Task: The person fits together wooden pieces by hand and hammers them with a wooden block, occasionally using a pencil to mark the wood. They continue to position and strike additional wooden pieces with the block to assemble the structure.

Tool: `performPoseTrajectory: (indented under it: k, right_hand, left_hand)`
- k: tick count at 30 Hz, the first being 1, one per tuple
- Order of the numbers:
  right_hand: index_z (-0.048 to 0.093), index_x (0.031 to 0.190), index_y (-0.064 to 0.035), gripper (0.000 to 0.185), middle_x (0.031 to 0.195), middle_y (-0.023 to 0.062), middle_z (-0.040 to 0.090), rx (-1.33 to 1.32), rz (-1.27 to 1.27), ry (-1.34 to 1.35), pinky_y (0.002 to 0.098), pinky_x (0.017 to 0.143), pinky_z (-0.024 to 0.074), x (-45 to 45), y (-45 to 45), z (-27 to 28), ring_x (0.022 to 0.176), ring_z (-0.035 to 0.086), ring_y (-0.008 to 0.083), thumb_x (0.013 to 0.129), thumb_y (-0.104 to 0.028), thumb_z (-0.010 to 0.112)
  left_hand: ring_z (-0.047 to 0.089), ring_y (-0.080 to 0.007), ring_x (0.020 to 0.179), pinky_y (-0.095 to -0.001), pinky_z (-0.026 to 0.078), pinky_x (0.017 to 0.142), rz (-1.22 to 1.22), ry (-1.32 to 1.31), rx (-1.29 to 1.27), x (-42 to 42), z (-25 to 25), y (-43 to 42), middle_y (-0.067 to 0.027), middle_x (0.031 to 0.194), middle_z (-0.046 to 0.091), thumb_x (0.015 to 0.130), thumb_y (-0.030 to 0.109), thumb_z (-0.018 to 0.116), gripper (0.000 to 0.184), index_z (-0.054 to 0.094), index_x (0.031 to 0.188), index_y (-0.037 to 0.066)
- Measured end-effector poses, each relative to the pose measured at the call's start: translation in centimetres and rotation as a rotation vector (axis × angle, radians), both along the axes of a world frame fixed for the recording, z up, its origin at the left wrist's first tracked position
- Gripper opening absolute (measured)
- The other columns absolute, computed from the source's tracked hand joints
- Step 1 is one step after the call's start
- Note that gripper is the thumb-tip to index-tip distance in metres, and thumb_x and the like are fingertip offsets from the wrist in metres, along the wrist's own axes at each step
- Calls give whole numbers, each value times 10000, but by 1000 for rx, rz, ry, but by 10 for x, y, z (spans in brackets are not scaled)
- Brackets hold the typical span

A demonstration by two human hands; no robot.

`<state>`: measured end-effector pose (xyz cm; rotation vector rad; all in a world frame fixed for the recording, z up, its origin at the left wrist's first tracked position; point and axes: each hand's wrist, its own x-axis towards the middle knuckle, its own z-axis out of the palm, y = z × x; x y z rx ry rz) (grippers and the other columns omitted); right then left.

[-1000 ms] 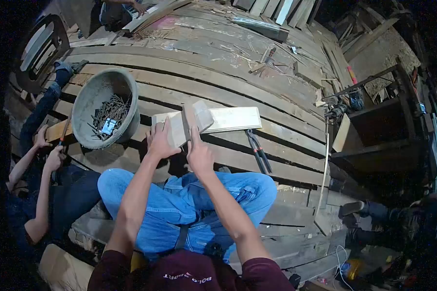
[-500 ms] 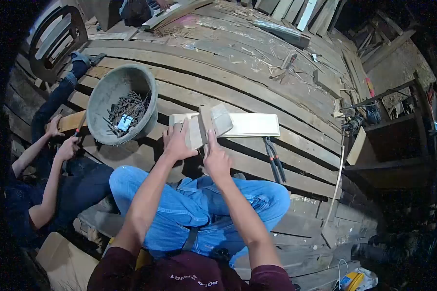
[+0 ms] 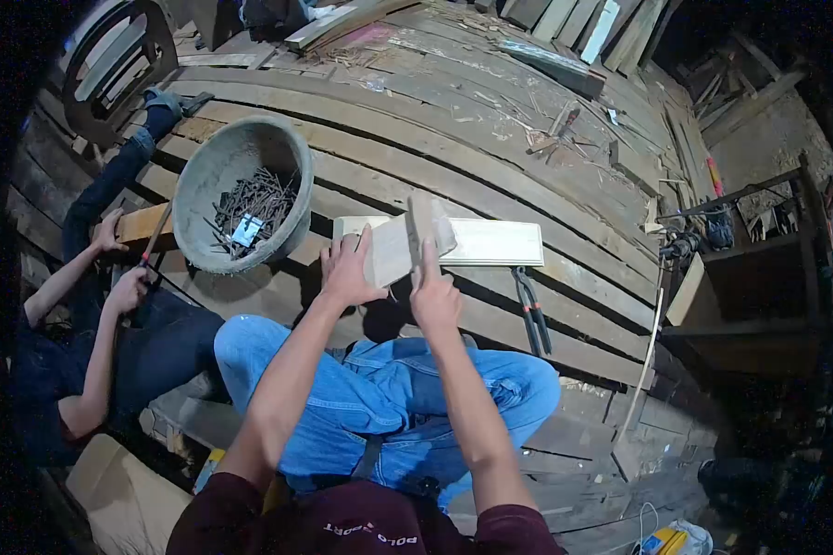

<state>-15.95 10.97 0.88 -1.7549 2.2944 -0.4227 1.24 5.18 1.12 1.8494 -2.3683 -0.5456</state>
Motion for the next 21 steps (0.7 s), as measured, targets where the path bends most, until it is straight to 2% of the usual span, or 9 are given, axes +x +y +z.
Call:
performPoseTrajectory:
  k: [5, 6, 9, 10, 13, 15, 17, 21]
  right_hand:
    - [308, 1542, -314, 591, 789, 291, 665, -14, -96, -39, 579, 688, 543, -16, -39, -5, 763, 685, 471, 992, -364, 517]
    - [305, 1546, -287, 601, 793, 302, 661, -11, -76, -63, 585, 692, 534, -15, -36, 0, 775, 680, 476, 989, -348, 526]
    - [302, 1549, -257, 615, 779, 300, 658, -41, -59, -121, 591, 679, 525, -8, -16, 4, 759, 674, 482, 986, -331, 538]
    - [309, 1548, -236, 615, 727, 286, 649, -82, -41, -90, 582, 625, 512, -6, -7, -3, 696, 663, 474, 985, -307, 548]
    - [262, 1565, -237, 629, 700, 278, 652, -87, -7, -151, 579, 598, 508, -1, 25, -12, 639, 651, 471, 995, -306, 518]
    - [250, 1569, -174, 652, 722, 265, 660, -127, 37, -174, 572, 597, 499, 1, 38, -15, 636, 646, 465, 988, -256, 534]
    - [271, 1567, -243, 660, 692, 261, 647, -166, -3, -203, 556, 589, 514, 3, 44, -26, 634, 652, 450, 976, -266, 563]
    - [233, 1577, -263, 737, 743, 277, 658, -121, -19, -265, 561, 627, 519, 3, 45, -28, 679, 659, 460, 938, -242, 599]
  left_hand:
    - [379, -383, 1331, -570, 244, 1143, -4, -8, 18, -2, 1, 1, -202, 1410, 433, 516, 450, 900, 1284, 231, 1562, 123]
    - [376, -382, 1331, -569, 245, 1141, -3, -12, 17, -1, 1, 0, -201, 1412, 429, 514, 452, 899, 1284, 233, 1561, 124]
    - [367, -380, 1340, -566, 251, 1137, -3, 10, 1, 0, -3, 0, -197, 1415, 428, 510, 451, 902, 1289, 231, 1565, 138]
    - [363, -378, 1346, -566, 260, 1130, 2, 9, 5, 0, -5, 0, -198, 1419, 425, 506, 453, 903, 1290, 233, 1566, 150]
    - [366, -373, 1341, -567, 272, 1118, -10, 4, -12, 0, -5, 0, -198, 1410, 431, 507, 458, 903, 1293, 229, 1567, 152]
    - [387, -376, 1315, -570, 288, 1094, -10, -5, -32, -1, -5, 2, -198, 1374, 450, 507, 468, 900, 1290, 238, 1567, 147]
    - [401, -390, 1286, -582, 294, 1078, -7, 1, -44, -2, -4, 2, -199, 1335, 463, 498, 477, 898, 1295, 248, 1567, 142]
    - [401, -398, 1280, -599, 292, 1077, -6, 30, -107, -2, -11, 4, -203, 1315, 472, 502, 437, 886, 1274, 253, 1560, 118]
